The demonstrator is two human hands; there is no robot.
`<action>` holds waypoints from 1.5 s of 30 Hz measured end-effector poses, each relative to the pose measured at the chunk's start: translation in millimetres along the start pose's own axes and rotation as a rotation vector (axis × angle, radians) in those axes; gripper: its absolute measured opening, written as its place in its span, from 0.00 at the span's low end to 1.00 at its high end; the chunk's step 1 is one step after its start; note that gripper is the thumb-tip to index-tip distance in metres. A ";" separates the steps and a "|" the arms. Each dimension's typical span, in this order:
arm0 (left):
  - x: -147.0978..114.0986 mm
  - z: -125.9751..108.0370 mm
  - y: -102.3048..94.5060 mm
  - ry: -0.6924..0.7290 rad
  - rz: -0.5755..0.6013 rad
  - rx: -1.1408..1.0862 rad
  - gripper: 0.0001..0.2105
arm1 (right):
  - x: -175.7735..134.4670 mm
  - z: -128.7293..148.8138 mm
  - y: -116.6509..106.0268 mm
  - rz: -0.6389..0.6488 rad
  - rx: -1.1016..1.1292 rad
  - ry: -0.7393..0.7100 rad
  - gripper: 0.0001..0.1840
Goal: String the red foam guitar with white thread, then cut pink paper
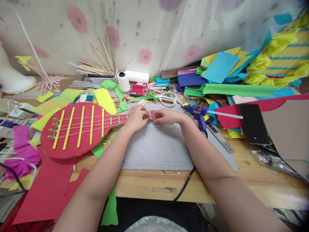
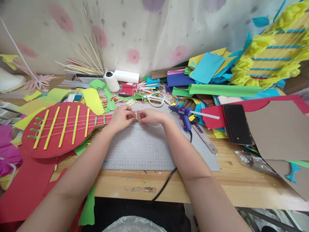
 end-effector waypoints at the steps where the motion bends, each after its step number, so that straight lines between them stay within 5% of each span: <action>1: 0.5 -0.4 -0.2 -0.020 0.008 -0.002 0.03 | 0.0 0.5 0.2 0.009 -0.017 0.029 0.01; 7: 3.8 -7.8 -3.5 -0.168 0.026 0.007 0.02 | 2.2 7.1 0.9 -0.024 -0.243 0.262 0.08; 13: 5.0 -16.0 -7.5 -0.220 0.055 0.027 0.03 | 4.3 9.1 5.6 -0.021 -0.198 0.344 0.07; 21: 7.4 -10.1 2.1 -0.221 0.004 -0.011 0.04 | 1.2 11.4 -1.1 -0.170 -0.284 0.461 0.09; 30: 7.6 -8.7 4.0 -0.235 -0.029 0.022 0.04 | 6.9 -17.5 -9.5 -0.323 -0.105 0.289 0.03; 36: 6.9 -10.1 4.9 -0.240 -0.039 0.047 0.06 | 14.4 -20.6 -3.6 -0.455 -0.083 0.298 0.02; 40: 5.1 -12.2 4.2 -0.215 -0.041 0.060 0.06 | 13.8 -19.7 -3.4 -0.450 -0.031 0.261 0.02; 45: 2.6 -17.0 1.1 -0.180 -0.028 0.040 0.17 | 12.3 -21.8 -4.1 -0.425 0.041 0.228 0.02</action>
Point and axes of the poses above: each hand's wrist, its own x-axis towards the middle knuckle, its own y-axis out of the palm, z = x × y, the point moved 1 cm from there along x, towards the middle knuckle, and after that the axes turned 3 degrees about -x, right-handed, at the moved point
